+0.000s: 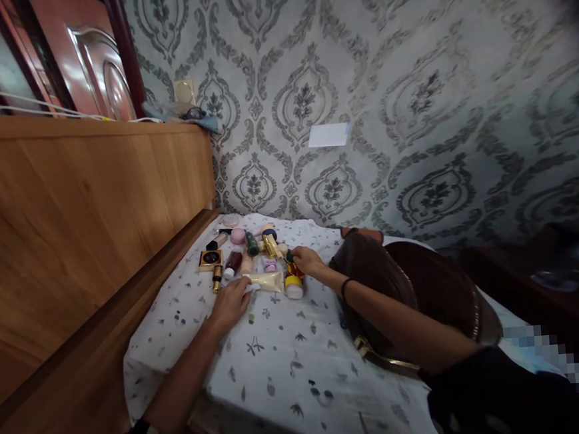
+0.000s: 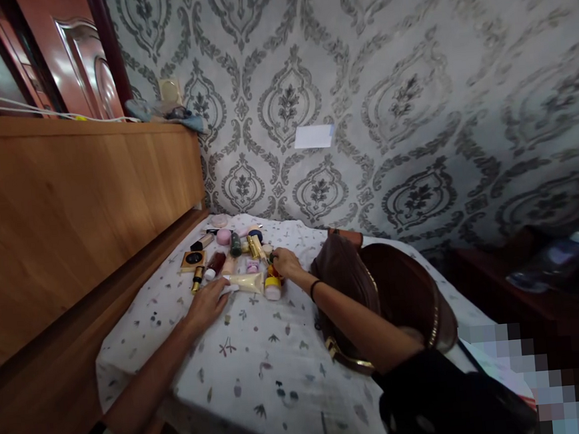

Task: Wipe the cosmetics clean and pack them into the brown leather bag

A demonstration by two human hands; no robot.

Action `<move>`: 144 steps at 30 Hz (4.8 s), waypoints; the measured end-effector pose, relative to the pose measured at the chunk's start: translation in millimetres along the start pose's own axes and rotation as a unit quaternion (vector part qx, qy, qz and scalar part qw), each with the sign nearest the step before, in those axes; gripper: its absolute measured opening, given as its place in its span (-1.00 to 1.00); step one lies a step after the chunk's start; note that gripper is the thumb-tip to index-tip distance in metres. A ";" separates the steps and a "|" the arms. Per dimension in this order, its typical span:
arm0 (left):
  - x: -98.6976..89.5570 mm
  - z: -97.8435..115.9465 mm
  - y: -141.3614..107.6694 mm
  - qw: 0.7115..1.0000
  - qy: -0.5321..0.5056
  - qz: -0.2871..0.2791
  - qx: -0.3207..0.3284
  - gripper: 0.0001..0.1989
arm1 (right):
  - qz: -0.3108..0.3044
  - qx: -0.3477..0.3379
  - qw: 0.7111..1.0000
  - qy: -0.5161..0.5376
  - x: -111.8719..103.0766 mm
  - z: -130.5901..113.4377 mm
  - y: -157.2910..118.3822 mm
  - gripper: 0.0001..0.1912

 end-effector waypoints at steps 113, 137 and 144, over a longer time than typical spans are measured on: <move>1.6 69.7 -5.9 0.973 -0.226 -0.029 0.046 -0.68 | -0.023 -0.135 0.809 0.572 81.1 43.7 -116.8 -0.51; -0.7 81.3 -13.5 0.985 -0.138 -0.017 0.102 -0.58 | -0.098 -0.146 0.771 0.612 77.8 37.7 -124.2 -0.33; 12.9 87.4 -20.3 0.987 -0.088 -0.019 0.136 -0.39 | -0.080 -0.129 0.804 0.575 80.0 35.7 -126.8 -0.49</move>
Point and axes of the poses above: each hand's wrist, its own y-axis towards the middle knuckle, its own x-axis out of the palm, z = x × y, the point moved 7 cm from there along y, towards the middle knuckle, and after that the axes turned 13 degrees about y, right-handed, at the moved point
